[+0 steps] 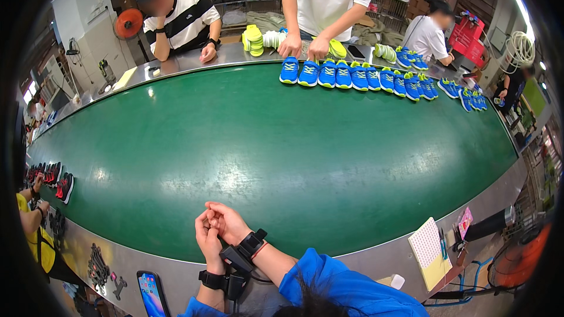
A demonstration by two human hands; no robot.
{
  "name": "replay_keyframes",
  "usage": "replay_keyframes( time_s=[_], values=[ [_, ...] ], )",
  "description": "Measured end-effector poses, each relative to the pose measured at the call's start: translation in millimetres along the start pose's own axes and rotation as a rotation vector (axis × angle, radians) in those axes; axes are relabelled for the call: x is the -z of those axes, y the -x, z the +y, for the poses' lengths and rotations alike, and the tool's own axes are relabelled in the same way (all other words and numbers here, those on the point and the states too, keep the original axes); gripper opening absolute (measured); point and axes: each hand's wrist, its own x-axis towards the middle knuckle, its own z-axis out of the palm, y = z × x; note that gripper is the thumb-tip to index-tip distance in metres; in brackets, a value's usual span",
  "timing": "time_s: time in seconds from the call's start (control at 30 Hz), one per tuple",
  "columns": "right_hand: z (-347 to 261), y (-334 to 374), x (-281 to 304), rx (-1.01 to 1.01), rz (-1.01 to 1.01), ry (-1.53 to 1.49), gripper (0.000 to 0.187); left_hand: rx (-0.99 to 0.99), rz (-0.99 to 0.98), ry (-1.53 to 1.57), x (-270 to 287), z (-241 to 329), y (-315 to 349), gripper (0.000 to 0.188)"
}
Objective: The person picks up pairs of blue and neon-green sneakers from a green conveyor belt, aligns them, and places them back on the belt. The process is repeated for multiple pairs while other workers handle shoes in the background.
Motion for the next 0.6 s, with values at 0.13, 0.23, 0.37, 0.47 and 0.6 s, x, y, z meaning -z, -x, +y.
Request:
replay_keyframes(
  time_s=[0.13, 0.23, 0.37, 0.47, 0.6],
  values=[
    [1.4, -1.3, 1.3, -0.002, 0.000, -0.002, 0.021, 0.006, 0.000, -0.008, 1.4, -1.2, -0.2, 0.035],
    [1.2, -1.3, 1.3, -0.005, 0.005, 0.004, 0.021, 0.005, -0.001, 0.000, 1.0, -0.8, 0.0, 0.034],
    [2.3, -2.7, 2.2, -0.006, 0.007, -0.007, 0.021, -0.004, -0.004, 0.013, 1.2, -1.4, -0.3, 0.032],
    [1.6, -1.2, 0.4, -0.006, 0.025, -0.007, 0.021, 0.014, 0.008, 0.017, 1.8, -4.3, -0.8, 0.031],
    [0.4, -1.5, 1.4, 0.000, 0.023, -0.009, 0.021, 0.009, 0.002, 0.019, 0.5, -3.4, -0.7, 0.031]
  ],
)
